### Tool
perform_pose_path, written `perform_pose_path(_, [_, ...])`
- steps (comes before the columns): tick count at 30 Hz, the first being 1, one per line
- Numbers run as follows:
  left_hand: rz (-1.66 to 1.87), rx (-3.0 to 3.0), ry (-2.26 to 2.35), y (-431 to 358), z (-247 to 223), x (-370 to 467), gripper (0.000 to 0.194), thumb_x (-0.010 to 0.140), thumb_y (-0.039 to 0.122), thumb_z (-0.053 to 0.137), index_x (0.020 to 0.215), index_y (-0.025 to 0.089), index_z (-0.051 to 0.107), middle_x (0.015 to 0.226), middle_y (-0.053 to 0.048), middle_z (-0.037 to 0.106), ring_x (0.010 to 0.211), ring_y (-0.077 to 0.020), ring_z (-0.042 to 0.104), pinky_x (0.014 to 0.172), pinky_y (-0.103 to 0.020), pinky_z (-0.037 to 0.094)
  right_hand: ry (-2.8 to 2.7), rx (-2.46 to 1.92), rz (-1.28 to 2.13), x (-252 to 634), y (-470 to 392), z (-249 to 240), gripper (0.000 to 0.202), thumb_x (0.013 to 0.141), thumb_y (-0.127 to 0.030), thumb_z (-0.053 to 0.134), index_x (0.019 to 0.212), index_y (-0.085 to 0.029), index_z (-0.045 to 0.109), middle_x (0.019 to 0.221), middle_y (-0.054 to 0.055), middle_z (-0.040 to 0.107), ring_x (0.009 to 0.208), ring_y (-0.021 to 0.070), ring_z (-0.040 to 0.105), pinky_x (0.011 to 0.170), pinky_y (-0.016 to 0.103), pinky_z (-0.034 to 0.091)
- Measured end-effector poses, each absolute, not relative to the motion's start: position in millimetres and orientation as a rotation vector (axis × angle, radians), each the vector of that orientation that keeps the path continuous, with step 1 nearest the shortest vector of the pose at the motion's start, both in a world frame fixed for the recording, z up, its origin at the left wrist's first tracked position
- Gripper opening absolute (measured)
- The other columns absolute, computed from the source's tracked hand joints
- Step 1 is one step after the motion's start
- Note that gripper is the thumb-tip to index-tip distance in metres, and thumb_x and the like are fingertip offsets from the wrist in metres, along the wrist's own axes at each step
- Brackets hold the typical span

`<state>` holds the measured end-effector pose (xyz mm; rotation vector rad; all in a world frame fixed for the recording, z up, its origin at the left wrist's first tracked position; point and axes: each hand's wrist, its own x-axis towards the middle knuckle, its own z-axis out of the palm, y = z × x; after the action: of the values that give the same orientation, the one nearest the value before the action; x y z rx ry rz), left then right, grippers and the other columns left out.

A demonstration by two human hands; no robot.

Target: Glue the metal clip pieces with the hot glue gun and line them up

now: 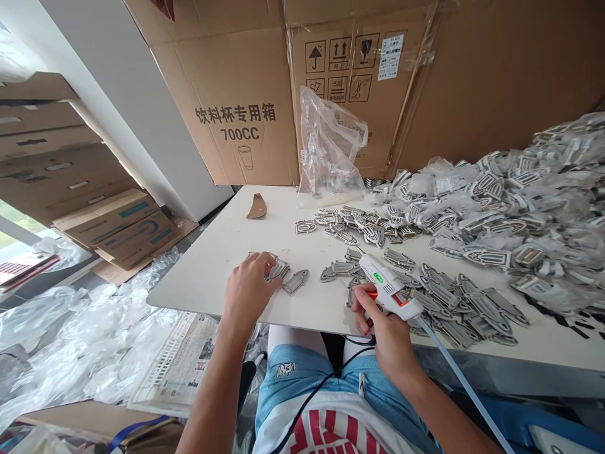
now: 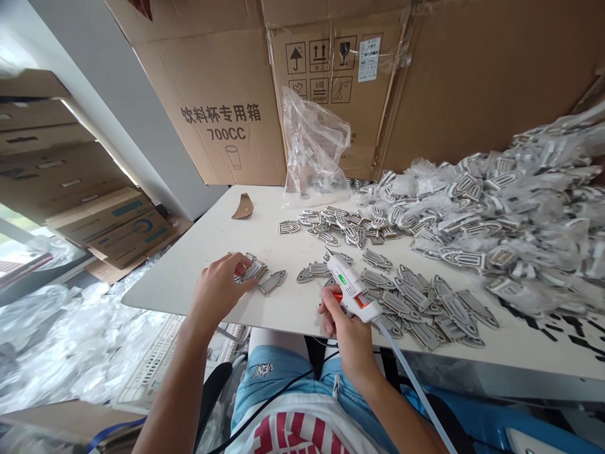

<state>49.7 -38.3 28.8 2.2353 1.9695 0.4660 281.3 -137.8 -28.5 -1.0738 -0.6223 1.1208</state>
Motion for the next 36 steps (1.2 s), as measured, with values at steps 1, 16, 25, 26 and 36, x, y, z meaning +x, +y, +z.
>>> perform_pose_path(1, [0.459,2.232,1.974,-38.6,29.3,49.9,0.021,0.082,0.025,0.077,0.101,0.026,0.067,0.102,0.000,0.074,0.090,-0.0226,0.067,0.071,-0.033,0.039,-0.622,-1.073,1.124,281.3,-138.0,-28.3,0.041,0.081,-0.054,0.089,0.093,-0.020,0.069,0.069,-0.003,0.061,0.044,0.0065,0.043,0.044,0.023,0.035])
perform_pose_path(16, [0.452,2.241,1.979,-38.9,27.9,52.9,0.019,0.084,0.024,0.075,0.101,0.027,0.067,0.107,-0.001,0.075,0.095,-0.0239,0.068,0.074,-0.034,0.042,-0.613,-1.057,1.131,281.3,-137.3,-28.1,0.042,0.081,-0.054,0.090,0.093,-0.020,0.069,0.068,-0.003,0.060,0.044,0.0076,0.042,0.044,0.024,0.035])
perform_pose_path(25, [0.483,2.243,1.969,-40.3,29.0,54.6,0.018,0.084,0.025,0.076,0.100,0.026,0.067,0.107,-0.002,0.075,0.096,-0.0249,0.069,0.074,-0.034,0.044,-0.614,-1.050,1.126,280.8,-137.7,-28.5,0.039,0.082,-0.053,0.089,0.093,-0.021,0.069,0.068,-0.003,0.060,0.045,0.0080,0.043,0.044,0.024,0.035])
perform_pose_path(26, [0.481,2.241,1.977,-40.5,29.4,54.6,0.018,0.084,0.025,0.076,0.100,0.026,0.067,0.107,-0.002,0.075,0.095,-0.0249,0.069,0.074,-0.034,0.044,-0.615,-1.048,1.127,280.8,-137.7,-28.4,0.039,0.082,-0.053,0.089,0.093,-0.021,0.069,0.069,-0.003,0.060,0.045,0.0079,0.043,0.044,0.024,0.035])
perform_pose_path(36, [0.436,2.224,2.017,-41.0,30.7,55.3,0.018,0.085,0.029,0.075,0.101,0.026,0.067,0.108,-0.002,0.074,0.095,-0.0248,0.069,0.072,-0.034,0.041,-0.609,-1.046,1.145,282.0,-139.6,-28.2,0.039,0.083,-0.052,0.089,0.093,-0.021,0.069,0.069,-0.004,0.060,0.045,0.0069,0.043,0.045,0.023,0.035])
